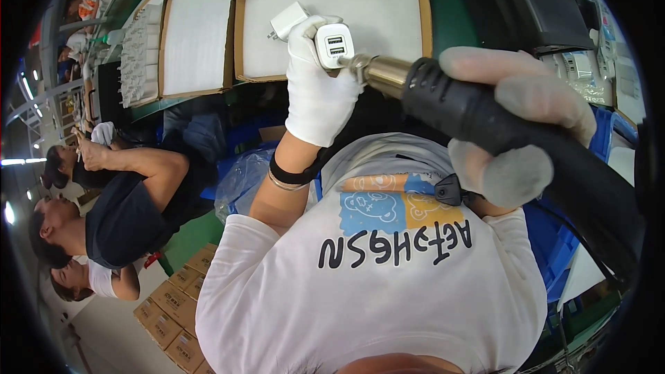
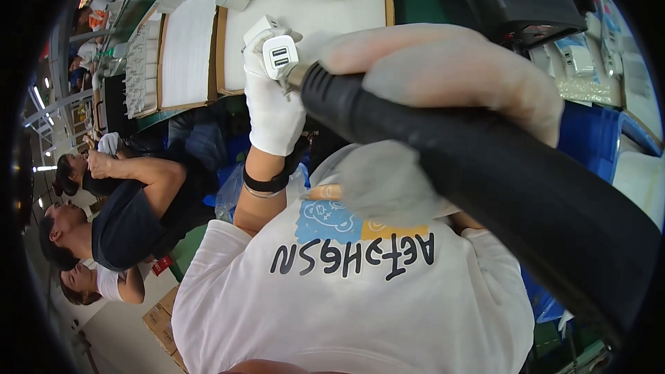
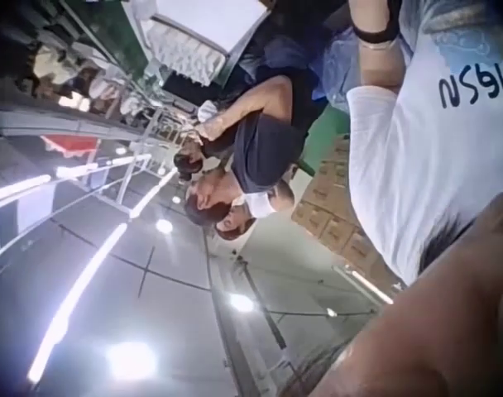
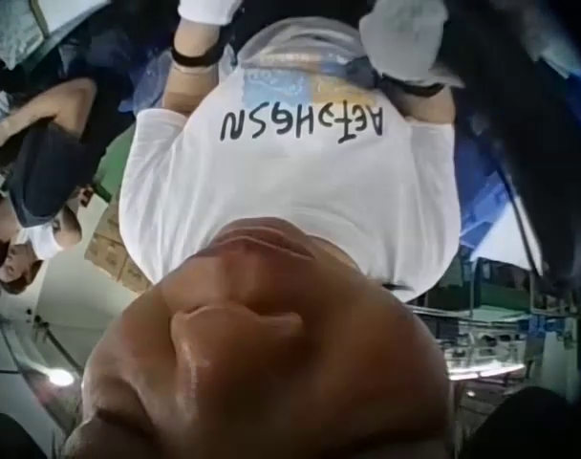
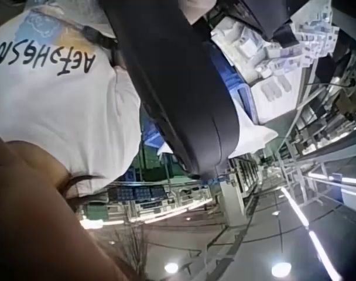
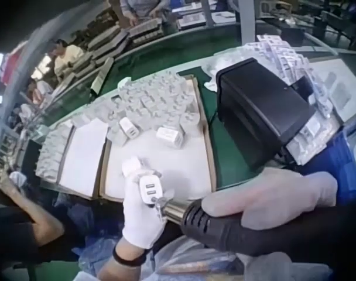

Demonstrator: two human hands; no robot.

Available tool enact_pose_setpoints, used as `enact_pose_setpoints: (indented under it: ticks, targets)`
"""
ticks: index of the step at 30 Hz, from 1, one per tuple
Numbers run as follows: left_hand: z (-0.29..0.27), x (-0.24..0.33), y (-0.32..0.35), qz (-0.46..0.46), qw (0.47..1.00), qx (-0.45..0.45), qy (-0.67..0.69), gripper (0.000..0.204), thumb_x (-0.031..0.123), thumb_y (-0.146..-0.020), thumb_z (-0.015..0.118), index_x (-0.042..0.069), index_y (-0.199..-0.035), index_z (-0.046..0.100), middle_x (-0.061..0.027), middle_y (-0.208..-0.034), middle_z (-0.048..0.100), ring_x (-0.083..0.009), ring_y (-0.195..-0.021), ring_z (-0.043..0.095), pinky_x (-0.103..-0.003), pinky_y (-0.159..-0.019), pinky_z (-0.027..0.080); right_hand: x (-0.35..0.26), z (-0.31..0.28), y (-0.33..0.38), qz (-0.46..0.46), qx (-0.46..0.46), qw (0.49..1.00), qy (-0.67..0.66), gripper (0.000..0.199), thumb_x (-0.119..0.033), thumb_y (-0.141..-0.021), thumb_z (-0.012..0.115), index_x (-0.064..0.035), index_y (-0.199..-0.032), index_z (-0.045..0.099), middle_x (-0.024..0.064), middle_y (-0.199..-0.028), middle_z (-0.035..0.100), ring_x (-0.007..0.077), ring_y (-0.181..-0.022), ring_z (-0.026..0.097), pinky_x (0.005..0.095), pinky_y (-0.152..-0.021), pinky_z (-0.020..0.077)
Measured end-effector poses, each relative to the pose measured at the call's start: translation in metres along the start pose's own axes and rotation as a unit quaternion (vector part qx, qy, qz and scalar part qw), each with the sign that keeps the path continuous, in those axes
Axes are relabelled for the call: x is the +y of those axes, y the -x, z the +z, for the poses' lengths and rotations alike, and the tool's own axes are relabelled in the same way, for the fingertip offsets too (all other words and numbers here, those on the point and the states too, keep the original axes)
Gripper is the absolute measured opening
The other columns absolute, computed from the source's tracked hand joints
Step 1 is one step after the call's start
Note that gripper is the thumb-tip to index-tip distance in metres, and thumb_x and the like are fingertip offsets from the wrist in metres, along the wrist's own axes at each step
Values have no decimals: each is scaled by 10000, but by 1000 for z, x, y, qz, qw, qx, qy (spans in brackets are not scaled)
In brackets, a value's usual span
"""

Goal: The person picks up a power adapter from a tray, applies heat to it using a heat gun while rotating it, and then sets it back down. This process is repeated with several more adapters throughout the video.

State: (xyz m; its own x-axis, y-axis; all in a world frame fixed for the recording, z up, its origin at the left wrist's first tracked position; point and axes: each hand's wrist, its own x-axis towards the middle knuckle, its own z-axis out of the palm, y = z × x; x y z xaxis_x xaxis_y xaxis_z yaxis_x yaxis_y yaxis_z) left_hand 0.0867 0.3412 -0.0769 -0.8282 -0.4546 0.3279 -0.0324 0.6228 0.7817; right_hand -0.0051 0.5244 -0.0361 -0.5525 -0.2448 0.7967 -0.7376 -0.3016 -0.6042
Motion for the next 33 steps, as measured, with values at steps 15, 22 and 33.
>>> enact_pose_setpoints:
  ticks: [15, 22, 33]
  targets:
    - [-21, 5, -7, -327, 636, -110, 690, 705, 611, -913, 266, -7, -1200, 449, -103, -832, 580, -134, -485, 393, -228, -368, 273, 5, -11, -4, -19, 57, 998, -22, 311, -284, -909, 550, -30, -1071, 471, 213, -899, 632, 175, -626, 611, 230, -561, 529]
    - [-17, 14, -4, -375, 645, -78, 662, 679, 589, -925, 260, 0, -1193, 467, -108, -805, 578, -146, -498, 385, -227, -383, 267, 1, 3, -2, -9, 36, 999, 0, 310, -314, -913, 519, -35, -1043, 477, 210, -871, 636, 183, -631, 613, 245, -578, 528]
    - [-21, 7, 0, -377, 571, -102, 723, 625, 542, -939, 304, 5, -1216, 463, -114, -866, 586, -165, -570, 446, -238, -439, 338, 3, 3, -2, 1, 56, 998, 8, 327, -361, -919, 470, -43, -998, 485, 206, -826, 641, 196, -639, 617, 270, -604, 527]
